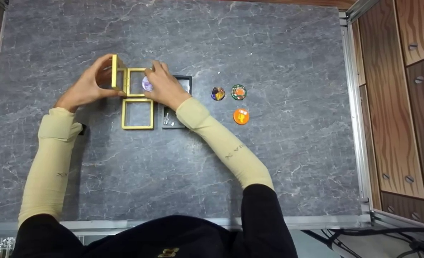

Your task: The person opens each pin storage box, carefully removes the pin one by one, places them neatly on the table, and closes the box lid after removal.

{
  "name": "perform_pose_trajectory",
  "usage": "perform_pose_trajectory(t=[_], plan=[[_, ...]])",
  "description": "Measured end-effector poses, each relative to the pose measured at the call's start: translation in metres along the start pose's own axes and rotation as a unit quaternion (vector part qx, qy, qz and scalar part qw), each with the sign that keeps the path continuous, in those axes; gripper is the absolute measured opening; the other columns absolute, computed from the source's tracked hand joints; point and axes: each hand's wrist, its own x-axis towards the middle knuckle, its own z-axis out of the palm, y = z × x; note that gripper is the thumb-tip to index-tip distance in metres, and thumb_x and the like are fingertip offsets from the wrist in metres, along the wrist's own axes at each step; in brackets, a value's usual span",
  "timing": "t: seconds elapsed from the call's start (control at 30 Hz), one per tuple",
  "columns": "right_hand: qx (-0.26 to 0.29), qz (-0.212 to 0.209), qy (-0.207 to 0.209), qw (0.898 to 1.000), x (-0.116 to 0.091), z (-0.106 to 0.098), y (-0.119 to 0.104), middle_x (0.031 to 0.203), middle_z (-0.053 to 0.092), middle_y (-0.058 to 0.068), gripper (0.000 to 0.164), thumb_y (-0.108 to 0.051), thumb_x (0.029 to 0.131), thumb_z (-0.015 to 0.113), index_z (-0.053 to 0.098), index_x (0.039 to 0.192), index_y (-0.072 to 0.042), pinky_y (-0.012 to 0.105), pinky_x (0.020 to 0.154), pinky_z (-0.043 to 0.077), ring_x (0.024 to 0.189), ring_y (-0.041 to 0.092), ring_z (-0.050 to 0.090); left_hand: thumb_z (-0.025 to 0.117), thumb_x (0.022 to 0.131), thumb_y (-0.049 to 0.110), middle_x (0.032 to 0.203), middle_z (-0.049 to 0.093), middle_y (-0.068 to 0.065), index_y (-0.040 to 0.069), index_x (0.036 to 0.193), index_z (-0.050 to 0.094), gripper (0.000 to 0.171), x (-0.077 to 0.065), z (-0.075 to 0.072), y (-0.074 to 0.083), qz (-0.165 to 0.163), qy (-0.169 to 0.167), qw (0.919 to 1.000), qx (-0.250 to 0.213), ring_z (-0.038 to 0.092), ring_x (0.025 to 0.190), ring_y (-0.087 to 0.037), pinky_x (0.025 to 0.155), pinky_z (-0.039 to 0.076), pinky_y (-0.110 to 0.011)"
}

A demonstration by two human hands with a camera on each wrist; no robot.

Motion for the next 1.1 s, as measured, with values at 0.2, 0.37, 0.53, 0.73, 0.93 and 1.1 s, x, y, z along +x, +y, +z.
perform_pose_trajectory(t=[0.2, 0.37, 0.53, 0.73, 0.93, 1.1], plan=[[0.010, 0.014, 0.008, 1.000, -0.018, -0.005, 0.008, 0.136, 0.053, 0.018, 0.059, -0.023, 0.091, 0.079, 0.061, 0.141, 0.001, 0.038, 0.105, 0.058, 0.127, 0.031, 0.047, 0.086, 0.075, -0.015, 0.171, 0.034, -0.018, 0.009, 0.166, 0.025, 0.112, 0.001, 0.000, 0.000, 0.000, 0.000, 1.0000, -0.002, 0.031, 0.162, -0.028, 0.138, 0.025, -0.036], [0.018, 0.022, 0.018, 0.999, -0.036, -0.010, 0.015, 0.133, 0.053, 0.017, 0.059, -0.021, 0.089, 0.079, 0.061, 0.140, 0.002, 0.037, 0.104, 0.056, 0.124, 0.029, 0.046, 0.086, 0.075, -0.015, 0.170, 0.035, -0.018, 0.009, 0.166, 0.025, 0.112, 0.002, 0.000, 0.000, 0.006, -0.002, 1.0000, -0.002, 0.032, 0.162, -0.027, 0.138, 0.024, -0.036], [0.024, 0.028, 0.031, 0.999, -0.055, -0.013, 0.025, 0.129, 0.053, 0.016, 0.060, -0.023, 0.089, 0.079, 0.061, 0.140, 0.003, 0.040, 0.103, 0.054, 0.119, 0.029, 0.045, 0.085, 0.075, -0.017, 0.168, 0.036, -0.020, 0.007, 0.166, 0.026, 0.111, 0.002, 0.001, -0.001, 0.012, 0.001, 0.9999, -0.003, 0.031, 0.162, -0.031, 0.139, 0.022, -0.040], [0.018, 0.047, 0.038, 0.998, -0.075, -0.014, 0.037, 0.129, 0.053, 0.017, 0.060, -0.021, 0.087, 0.079, 0.061, 0.139, 0.002, 0.042, 0.101, 0.056, 0.119, 0.030, 0.047, 0.086, 0.076, -0.014, 0.168, 0.038, -0.019, 0.009, 0.166, 0.027, 0.110, 0.002, 0.001, -0.001, 0.009, -0.003, 0.9999, 0.009, 0.033, 0.161, -0.032, 0.138, 0.024, -0.042], [0.020, 0.062, 0.048, 0.997, -0.096, -0.014, 0.046, 0.131, 0.054, 0.021, 0.058, -0.017, 0.084, 0.081, 0.062, 0.134, 0.004, 0.048, 0.106, 0.055, 0.122, 0.036, 0.049, 0.085, 0.076, -0.015, 0.168, 0.037, -0.020, 0.006, 0.166, 0.025, 0.110, 0.003, 0.002, -0.001, 0.018, -0.003, 0.9998, -0.006, 0.033, 0.160, -0.035, 0.138, 0.024, -0.045], [0.019, 0.073, 0.046, 0.996, -0.113, -0.014, 0.057, 0.129, 0.053, 0.022, 0.055, -0.014, 0.083, 0.080, 0.063, 0.132, 0.004, 0.050, 0.108, 0.053, 0.121, 0.038, 0.048, 0.086, 0.077, -0.013, 0.170, 0.035, -0.018, 0.009, 0.166, 0.025, 0.111, 0.001, 0.001, -0.002, 0.005, -0.002, 1.0000, 0.005, 0.033, 0.161, -0.032, 0.138, 0.025, -0.042]])
